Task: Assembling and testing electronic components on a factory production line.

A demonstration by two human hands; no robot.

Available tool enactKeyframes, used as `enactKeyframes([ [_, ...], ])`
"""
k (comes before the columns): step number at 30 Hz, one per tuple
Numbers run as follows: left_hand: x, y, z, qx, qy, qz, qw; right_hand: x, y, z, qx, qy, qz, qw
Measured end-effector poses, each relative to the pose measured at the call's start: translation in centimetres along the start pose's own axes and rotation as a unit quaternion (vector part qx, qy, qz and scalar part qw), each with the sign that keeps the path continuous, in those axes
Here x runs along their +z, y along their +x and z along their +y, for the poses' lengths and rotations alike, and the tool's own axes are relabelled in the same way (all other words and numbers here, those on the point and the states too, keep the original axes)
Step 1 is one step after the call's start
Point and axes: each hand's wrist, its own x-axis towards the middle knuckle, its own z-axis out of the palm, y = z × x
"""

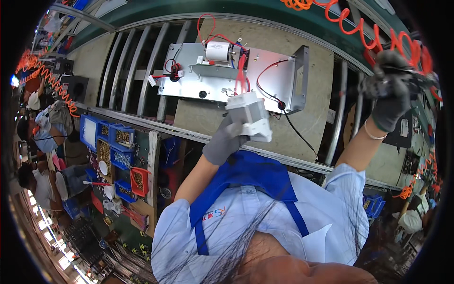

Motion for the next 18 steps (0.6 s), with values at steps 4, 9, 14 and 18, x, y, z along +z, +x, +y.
enactKeyframes([
  [4,1.6,3.4,-1.5,-0.003,0.166,-0.005,0.986,-7.1,-6.1,8.2,0.236,-0.255,0.127,0.929],
  [9,3.1,4.5,-2.5,0.020,0.263,0.069,0.962,-12.9,-18.9,24.4,0.425,-0.554,0.019,0.716],
  [14,3.7,3.7,1.2,0.035,0.386,0.101,0.916,-9.2,-22.1,25.7,0.415,-0.655,-0.029,0.631],
  [18,4.4,3.3,2.2,0.033,0.391,0.125,0.911,-8.6,-19.0,20.7,0.254,-0.612,0.005,0.749],
])
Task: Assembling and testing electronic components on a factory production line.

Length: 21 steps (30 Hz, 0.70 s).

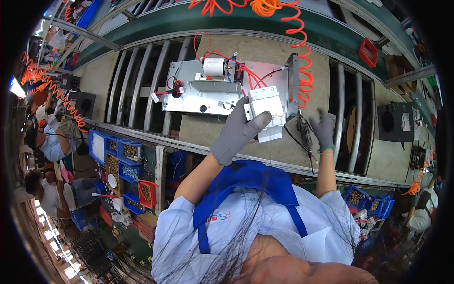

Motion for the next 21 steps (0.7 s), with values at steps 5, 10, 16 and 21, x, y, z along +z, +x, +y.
enactKeyframes([
  [5,-0.1,0.5,2.9,-0.044,-0.048,-0.132,0.989,-13.1,-5.5,-19.2,-0.386,0.131,0.014,0.913],
  [10,-1.9,2.8,2.8,0.112,-0.061,-0.127,0.984,-11.7,-3.1,-24.0,-0.435,0.039,0.124,0.891],
  [16,-5.5,8.5,7.0,0.409,0.299,0.020,0.862,-15.1,2.0,-26.0,-0.020,0.513,-0.202,0.834],
  [21,-4.1,12.7,6.2,0.467,0.378,-0.076,0.796,-14.3,4.4,-25.8,0.106,0.660,-0.335,0.664],
])
